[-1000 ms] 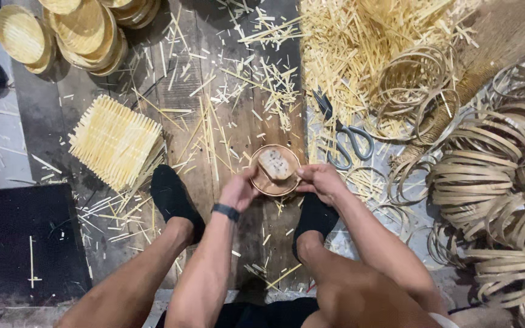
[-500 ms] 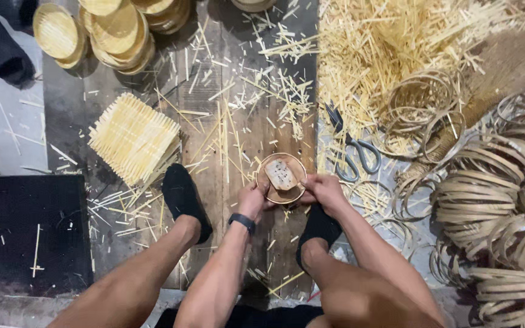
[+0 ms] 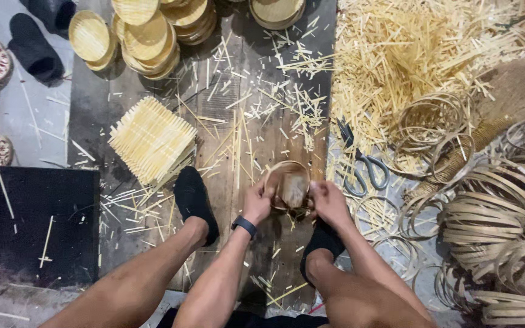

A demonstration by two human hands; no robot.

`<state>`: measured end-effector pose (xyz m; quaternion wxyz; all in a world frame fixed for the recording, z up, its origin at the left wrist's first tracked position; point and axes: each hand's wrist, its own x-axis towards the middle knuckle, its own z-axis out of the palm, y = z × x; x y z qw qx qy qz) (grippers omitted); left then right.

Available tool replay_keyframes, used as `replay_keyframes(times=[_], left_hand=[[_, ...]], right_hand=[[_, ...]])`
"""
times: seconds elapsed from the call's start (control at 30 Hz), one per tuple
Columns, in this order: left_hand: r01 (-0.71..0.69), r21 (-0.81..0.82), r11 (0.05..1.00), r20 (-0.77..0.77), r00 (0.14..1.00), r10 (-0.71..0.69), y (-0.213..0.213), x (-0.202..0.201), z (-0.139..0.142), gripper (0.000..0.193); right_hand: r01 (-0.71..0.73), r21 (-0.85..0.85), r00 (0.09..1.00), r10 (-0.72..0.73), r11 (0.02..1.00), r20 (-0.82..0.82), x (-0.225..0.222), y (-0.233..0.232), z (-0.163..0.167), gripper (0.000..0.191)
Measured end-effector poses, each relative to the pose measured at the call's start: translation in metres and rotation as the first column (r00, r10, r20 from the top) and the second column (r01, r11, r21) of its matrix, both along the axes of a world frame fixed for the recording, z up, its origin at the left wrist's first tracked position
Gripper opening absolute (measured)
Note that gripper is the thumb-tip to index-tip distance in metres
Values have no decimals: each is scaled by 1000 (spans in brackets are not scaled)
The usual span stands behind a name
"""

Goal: The person weaves a small, round basket using thin bamboo strips and a circular frame. They use shears to trim the excess bamboo and a small wooden block to press the strips into place. The finished baskets are stacked nearby.

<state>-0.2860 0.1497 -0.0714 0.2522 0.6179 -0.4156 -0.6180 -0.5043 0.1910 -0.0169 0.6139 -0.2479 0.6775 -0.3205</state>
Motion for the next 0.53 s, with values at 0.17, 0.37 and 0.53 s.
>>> replay_keyframes(times=[0.17,0.37,0.53], left_hand=[[109,-324,940,42,994,-101,-9,-25,61,31],[180,-388,904,230,968,-94,-13,-54,86,39],[195,-516,834,142,980,-141,-26,-39,54,42]], right_hand=[[-316,-78,893,269,945,-362,10,-7,27,65],[-168,-181,917,86,969,-390,25,-1,21,49],[-201,-220,923,109,955,-370,25,0,22,52]])
